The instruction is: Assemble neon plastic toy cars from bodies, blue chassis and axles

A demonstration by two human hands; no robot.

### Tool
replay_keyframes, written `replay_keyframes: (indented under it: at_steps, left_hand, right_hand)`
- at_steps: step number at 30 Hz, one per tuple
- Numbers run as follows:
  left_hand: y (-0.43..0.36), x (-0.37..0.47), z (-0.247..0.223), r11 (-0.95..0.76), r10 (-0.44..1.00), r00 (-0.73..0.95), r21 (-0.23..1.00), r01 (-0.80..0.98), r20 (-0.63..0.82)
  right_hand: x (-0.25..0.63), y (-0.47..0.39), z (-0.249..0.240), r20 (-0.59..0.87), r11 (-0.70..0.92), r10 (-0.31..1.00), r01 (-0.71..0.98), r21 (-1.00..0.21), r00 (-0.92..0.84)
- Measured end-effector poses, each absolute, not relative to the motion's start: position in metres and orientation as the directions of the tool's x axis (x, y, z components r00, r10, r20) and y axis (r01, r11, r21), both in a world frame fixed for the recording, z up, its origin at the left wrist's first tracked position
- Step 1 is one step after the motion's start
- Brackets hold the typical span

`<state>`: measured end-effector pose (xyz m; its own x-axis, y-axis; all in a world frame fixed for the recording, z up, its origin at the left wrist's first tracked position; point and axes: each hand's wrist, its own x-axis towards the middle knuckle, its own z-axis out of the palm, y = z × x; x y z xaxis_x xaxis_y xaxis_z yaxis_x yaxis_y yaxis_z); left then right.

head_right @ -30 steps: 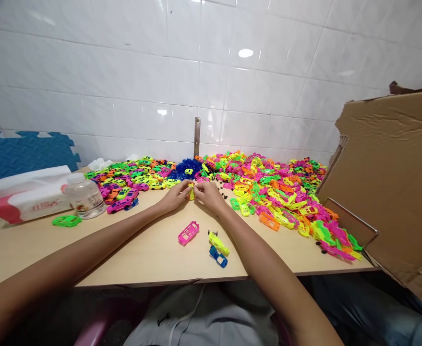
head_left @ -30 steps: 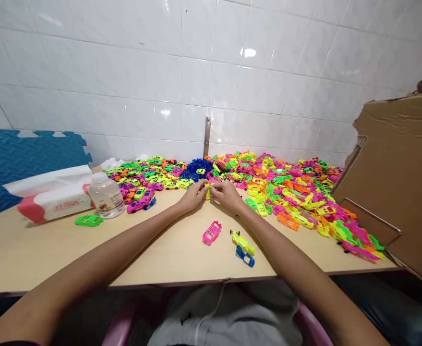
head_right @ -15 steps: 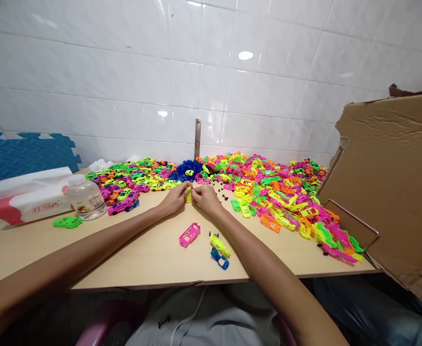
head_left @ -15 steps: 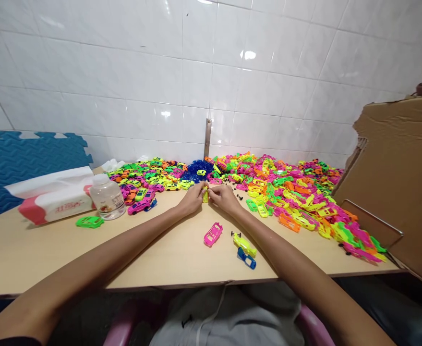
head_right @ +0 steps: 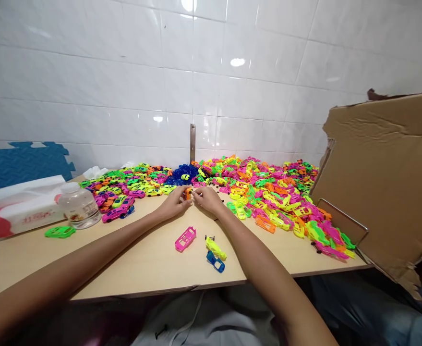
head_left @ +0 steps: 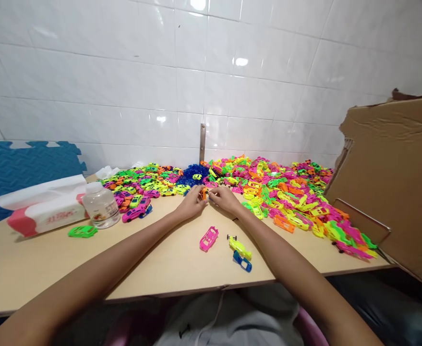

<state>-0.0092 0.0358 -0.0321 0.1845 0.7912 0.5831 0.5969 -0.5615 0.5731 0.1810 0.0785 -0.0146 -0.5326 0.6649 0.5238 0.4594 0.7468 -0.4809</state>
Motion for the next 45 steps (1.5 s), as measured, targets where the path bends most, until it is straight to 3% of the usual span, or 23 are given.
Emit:
replay_keyframes:
  at_steps: [10, 21, 31, 36, 45]
  left_hand:
    - [0.045, -0.02, -0.035, -0.437, 0.876, 0.028, 0.767, 0.469, 0.482]
    - [0.047, -0.016, -0.038, -0.389, 0.913, 0.026, 0.854, 0.346, 0.406]
    - [0.044, -0.016, -0.036, -0.395, 0.916, 0.05, 0.875, 0.282, 0.397]
    - [0.039, -0.016, -0.031, -0.431, 0.902, 0.098, 0.863, 0.264, 0.421]
    - [0.043, -0.019, -0.035, -0.429, 0.903, 0.088, 0.88, 0.206, 0.42]
  right_hand:
    - [0.247, 0.116, -0.001, 0.513, 0.564, 0.819, 0.529, -0.634, -0.259]
    - [0.273, 0.12, -0.001, 0.236, 0.475, 0.866, 0.577, -0.664, -0.44]
    - [0.239, 0.108, 0.003, 0.446, 0.582, 0.795, 0.308, -0.753, -0.411]
    - [0.206, 0.093, -0.006, 0.429, 0.556, 0.763, 0.152, -0.817, -0.484]
    - [0.185, 0.081, -0.017, 0.459, 0.617, 0.699, 0.137, -0.775, -0.548]
